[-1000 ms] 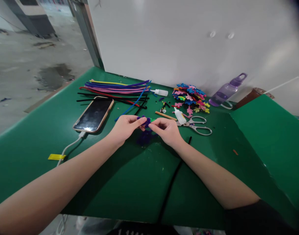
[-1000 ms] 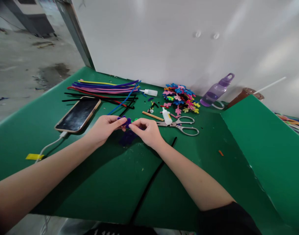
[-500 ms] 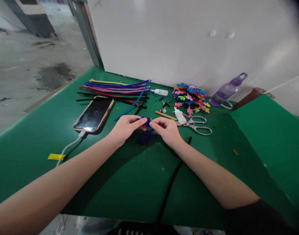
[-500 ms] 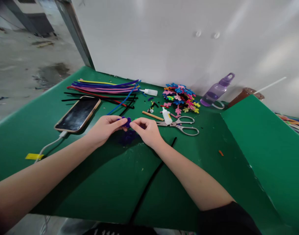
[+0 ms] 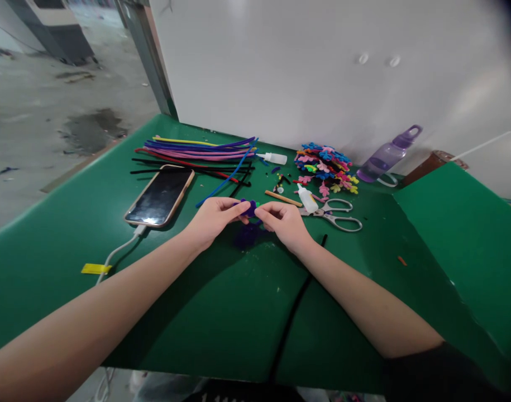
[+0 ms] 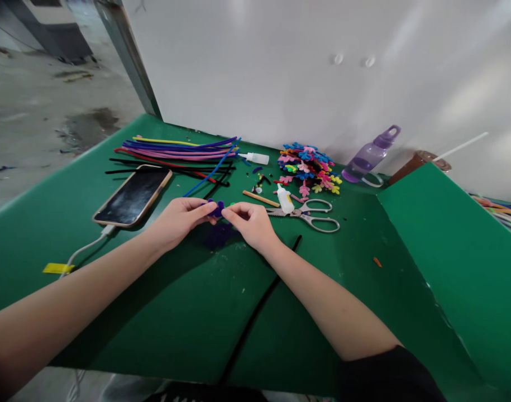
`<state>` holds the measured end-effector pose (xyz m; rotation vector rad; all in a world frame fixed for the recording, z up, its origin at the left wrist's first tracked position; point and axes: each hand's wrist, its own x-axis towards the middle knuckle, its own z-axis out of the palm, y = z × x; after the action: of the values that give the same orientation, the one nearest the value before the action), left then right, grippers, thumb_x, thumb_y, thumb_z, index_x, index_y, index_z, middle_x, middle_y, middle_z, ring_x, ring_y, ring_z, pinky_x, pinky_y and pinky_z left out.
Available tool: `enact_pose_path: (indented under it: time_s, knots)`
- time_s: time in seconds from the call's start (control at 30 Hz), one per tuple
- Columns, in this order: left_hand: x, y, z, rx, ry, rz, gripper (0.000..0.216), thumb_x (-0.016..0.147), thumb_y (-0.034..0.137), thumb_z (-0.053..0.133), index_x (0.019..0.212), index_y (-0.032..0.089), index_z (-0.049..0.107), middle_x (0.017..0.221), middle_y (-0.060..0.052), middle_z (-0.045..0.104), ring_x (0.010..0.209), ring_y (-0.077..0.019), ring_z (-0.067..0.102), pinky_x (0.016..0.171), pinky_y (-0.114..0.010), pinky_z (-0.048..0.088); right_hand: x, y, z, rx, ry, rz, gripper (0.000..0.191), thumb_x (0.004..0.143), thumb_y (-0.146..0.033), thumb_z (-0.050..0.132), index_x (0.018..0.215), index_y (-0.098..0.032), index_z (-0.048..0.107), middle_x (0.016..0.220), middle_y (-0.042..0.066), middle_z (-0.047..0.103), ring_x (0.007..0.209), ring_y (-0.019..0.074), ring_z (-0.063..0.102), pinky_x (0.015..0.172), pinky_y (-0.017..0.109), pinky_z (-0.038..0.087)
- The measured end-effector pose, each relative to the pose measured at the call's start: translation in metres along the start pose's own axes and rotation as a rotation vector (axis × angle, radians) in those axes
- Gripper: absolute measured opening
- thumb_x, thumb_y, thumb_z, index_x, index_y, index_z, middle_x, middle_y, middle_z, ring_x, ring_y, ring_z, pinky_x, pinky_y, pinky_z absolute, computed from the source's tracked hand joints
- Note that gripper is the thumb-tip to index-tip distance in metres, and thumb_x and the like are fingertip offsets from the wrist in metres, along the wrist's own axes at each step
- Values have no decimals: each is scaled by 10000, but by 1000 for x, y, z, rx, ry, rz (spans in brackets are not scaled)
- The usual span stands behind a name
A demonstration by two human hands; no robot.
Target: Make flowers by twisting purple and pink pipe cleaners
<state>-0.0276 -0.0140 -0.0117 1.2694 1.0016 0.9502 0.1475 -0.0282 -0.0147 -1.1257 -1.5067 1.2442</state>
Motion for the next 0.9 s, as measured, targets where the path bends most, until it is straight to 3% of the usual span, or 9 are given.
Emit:
enact_pose_path:
  time_s: [0.1, 0.2, 0.33, 0.53, 0.7, 0.9]
  knots:
    - [1, 0, 0, -105, 6, -15, 242, 713, 382, 667, 747, 143, 685, 671, -21, 645, 627, -120, 579, 725, -289, 477, 1, 0, 0, 32, 4, -17, 318, 790, -461, 553, 680, -168, 608, 573, -30, 529, 444, 56, 421, 454, 221, 364]
    - [2, 1, -1, -98, 51, -5, 247, 706, 385, 671, 744, 141, 681, 645, -21, 634, 610, -123, 572, 717, -299, 486, 0, 0, 1, -33, 122, -77, 300, 815, -451, 525, 843, -180, 650, 682, 1, 611, 483, 72, 502, 487, 237, 432]
    - [1, 5, -2, -43, 50, 6, 265, 713, 398, 663, 757, 137, 685, 643, -28, 641, 633, -135, 589, 740, -306, 489, -5, -2, 2, -193, 255, -263, 281, 795, -382, 587, 1012, -212, 643, 853, 32, 665, 642, 113, 593, 614, 278, 520]
    - [-2, 6, 0, -76, -8, -9, 251, 706, 370, 678, 803, 139, 695, 705, -29, 662, 665, -142, 621, 779, -319, 499, -8, -2, 3, -434, 207, -527, 213, 817, -287, 588, 1010, -259, 673, 929, 21, 676, 832, 151, 623, 772, 321, 532]
    - [-1, 1, 0, -257, -48, -116, 222, 704, 347, 691, 791, 143, 691, 765, -27, 670, 718, -134, 632, 850, -347, 502, -8, 1, 0, -522, 199, -583, 204, 834, -263, 569, 1008, -266, 675, 907, 17, 673, 799, 143, 622, 722, 304, 540]
    - [0, 1, -1, -266, -76, -157, 219, 708, 342, 693, 790, 139, 685, 754, -28, 677, 719, -129, 647, 852, -321, 497, -7, 3, 0, -586, 198, -624, 191, 836, -251, 568, 989, -243, 682, 887, 28, 678, 799, 143, 623, 731, 302, 539]
